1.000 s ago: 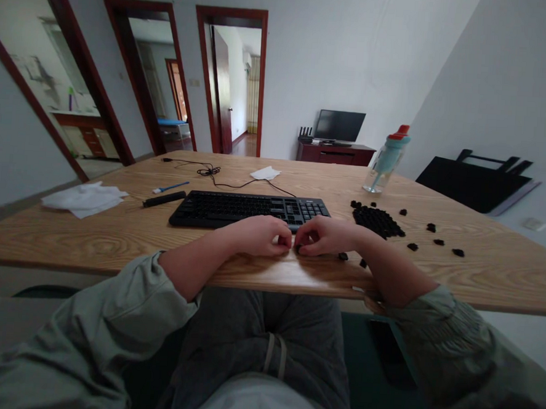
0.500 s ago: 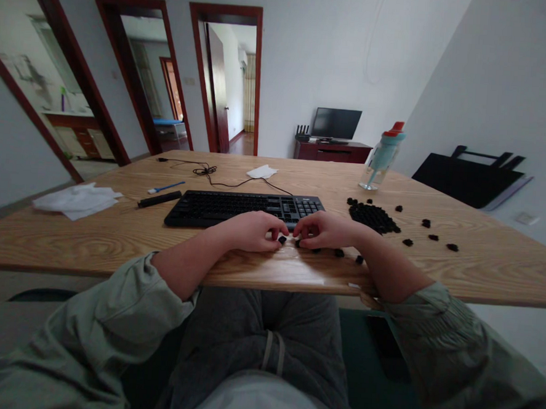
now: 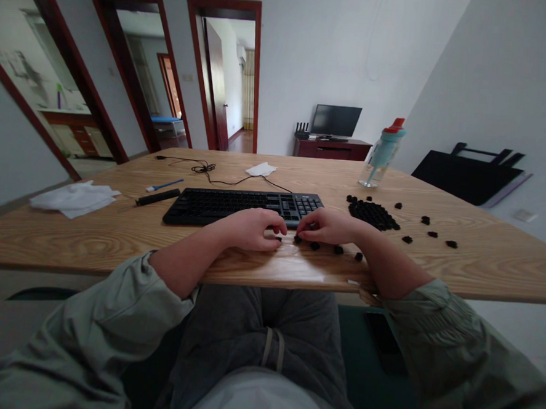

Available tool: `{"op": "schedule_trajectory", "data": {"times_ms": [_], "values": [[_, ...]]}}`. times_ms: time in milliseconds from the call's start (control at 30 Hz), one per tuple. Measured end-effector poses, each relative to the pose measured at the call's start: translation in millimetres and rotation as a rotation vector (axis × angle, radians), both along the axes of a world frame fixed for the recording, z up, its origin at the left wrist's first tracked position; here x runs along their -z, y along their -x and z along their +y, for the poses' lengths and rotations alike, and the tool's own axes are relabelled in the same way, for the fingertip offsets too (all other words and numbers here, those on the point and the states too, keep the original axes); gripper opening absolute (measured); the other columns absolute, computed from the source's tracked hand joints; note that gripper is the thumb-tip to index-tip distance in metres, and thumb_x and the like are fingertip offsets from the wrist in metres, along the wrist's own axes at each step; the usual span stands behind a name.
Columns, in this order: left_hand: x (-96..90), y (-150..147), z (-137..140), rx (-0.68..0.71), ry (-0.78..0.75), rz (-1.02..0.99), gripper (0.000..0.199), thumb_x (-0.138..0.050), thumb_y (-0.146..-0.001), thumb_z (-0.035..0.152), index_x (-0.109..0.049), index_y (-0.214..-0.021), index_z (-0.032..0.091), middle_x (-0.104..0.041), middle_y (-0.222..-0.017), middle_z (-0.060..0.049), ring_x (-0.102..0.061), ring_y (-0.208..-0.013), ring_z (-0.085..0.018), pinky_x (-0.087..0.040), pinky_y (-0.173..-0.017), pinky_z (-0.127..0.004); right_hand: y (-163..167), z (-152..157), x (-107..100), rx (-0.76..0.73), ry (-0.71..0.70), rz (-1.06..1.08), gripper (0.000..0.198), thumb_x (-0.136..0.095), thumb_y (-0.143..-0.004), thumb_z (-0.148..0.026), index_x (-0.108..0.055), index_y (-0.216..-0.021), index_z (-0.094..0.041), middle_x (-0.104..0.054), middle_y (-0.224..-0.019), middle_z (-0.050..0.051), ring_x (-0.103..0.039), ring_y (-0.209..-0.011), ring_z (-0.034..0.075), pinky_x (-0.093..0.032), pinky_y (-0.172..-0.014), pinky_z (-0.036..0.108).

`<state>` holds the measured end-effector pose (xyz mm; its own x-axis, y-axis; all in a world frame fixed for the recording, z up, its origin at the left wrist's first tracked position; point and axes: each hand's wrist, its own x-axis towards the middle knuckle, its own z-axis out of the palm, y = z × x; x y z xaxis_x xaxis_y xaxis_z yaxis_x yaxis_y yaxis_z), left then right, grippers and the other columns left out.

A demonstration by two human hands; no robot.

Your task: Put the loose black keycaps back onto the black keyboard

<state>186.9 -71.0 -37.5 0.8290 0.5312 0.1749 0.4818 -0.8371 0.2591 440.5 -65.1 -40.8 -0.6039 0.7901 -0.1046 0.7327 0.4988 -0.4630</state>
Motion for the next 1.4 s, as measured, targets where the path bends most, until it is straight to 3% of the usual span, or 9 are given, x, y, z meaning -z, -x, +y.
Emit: {"op": "schedule_trajectory", "data": {"times_ms": [100,233,533,733,833,933,1133,1400], "values": [[-0.1,0,1,0.084,0.035,-0.002,0.038,-0.060,-0.080,0.013,-0.073,-0.115,0.017,-0.071,-0.107,-0.005,-0.065,-0.093,-0.015,-0.047,-0.085,-0.023,0,1,1,0.017,-0.004,0.016,0.034,-0.060,-0.086,-0.042,-0.077,-0.101,-0.016,-0.072,-0.077,0.004,-0.057,-0.063,0.013,-0.041,-0.057,0.024],[0.8,0,4,0.130,0.070,0.062,0.035,-0.060,-0.079,0.009,-0.076,-0.109,0.018,-0.071,-0.105,-0.004,-0.065,-0.089,-0.013,-0.046,-0.084,-0.022,0,-3,-3,-0.002,-0.028,0.086,0.030,-0.063,-0.084,-0.040,-0.075,-0.098,-0.016,-0.070,-0.078,0.003,-0.057,-0.065,0.013,-0.041,-0.058,0.023],[-5.5,8,7,-0.078,0.109,0.128,0.029,-0.070,-0.082,0.037,-0.077,-0.104,0.019,-0.075,-0.091,-0.002,-0.065,-0.077,-0.015,-0.043,-0.068,-0.022,11,-7,-5,0.013,-0.109,-0.035,0.029,-0.068,-0.078,-0.030,-0.079,-0.103,-0.022,-0.073,-0.081,0.001,-0.058,-0.064,0.013,-0.041,-0.058,0.024],[-4.5,12,14,-0.159,0.160,0.114,0.028,-0.071,-0.081,0.040,-0.078,-0.100,0.020,-0.075,-0.086,-0.002,-0.062,-0.072,-0.015,-0.040,-0.063,-0.023,15,15,-10,0.007,-0.307,0.013,0.019,-0.067,-0.081,-0.029,-0.079,-0.094,-0.022,-0.074,-0.080,0.001,-0.062,-0.068,0.014,-0.044,-0.064,0.025],[-2.9,12,15,-0.159,0.158,0.103,0.028,-0.071,-0.080,0.039,-0.078,-0.100,0.020,-0.075,-0.086,-0.001,-0.062,-0.071,-0.014,-0.040,-0.063,-0.024,16,32,-4,0.098,-0.469,0.069,0.020,-0.065,-0.087,-0.030,-0.079,-0.097,-0.022,-0.076,-0.085,0.003,-0.066,-0.074,0.017,-0.048,-0.069,0.028],[-1.5,12,15,-0.158,0.149,0.096,0.028,-0.072,-0.080,0.039,-0.077,-0.100,0.020,-0.075,-0.086,-0.001,-0.062,-0.071,-0.014,-0.040,-0.063,-0.024,16,46,8,0.057,-0.574,0.081,0.019,-0.063,-0.090,-0.027,-0.079,-0.096,-0.021,-0.077,-0.097,0.006,-0.069,-0.087,0.021,-0.051,-0.081,0.032],[-3.4,11,12,-0.162,0.126,0.103,0.026,-0.072,-0.080,0.037,-0.077,-0.100,0.020,-0.075,-0.087,-0.001,-0.064,-0.073,-0.014,-0.040,-0.063,-0.023,16,51,23,-0.048,-0.613,0.050,0.020,-0.061,-0.090,-0.023,-0.080,-0.098,-0.022,-0.077,-0.106,0.007,-0.071,-0.094,0.022,-0.054,-0.088,0.032],[-6.9,10,8,-0.158,0.146,0.100,0.023,-0.072,-0.081,0.035,-0.077,-0.098,0.020,-0.075,-0.086,-0.001,-0.063,-0.072,-0.014,-0.039,-0.062,-0.023,15,47,23,0.022,-0.590,0.028,0.027,-0.062,-0.085,-0.019,-0.077,-0.107,-0.022,-0.077,-0.108,0.006,-0.071,-0.096,0.023,-0.054,-0.090,0.034]]}}
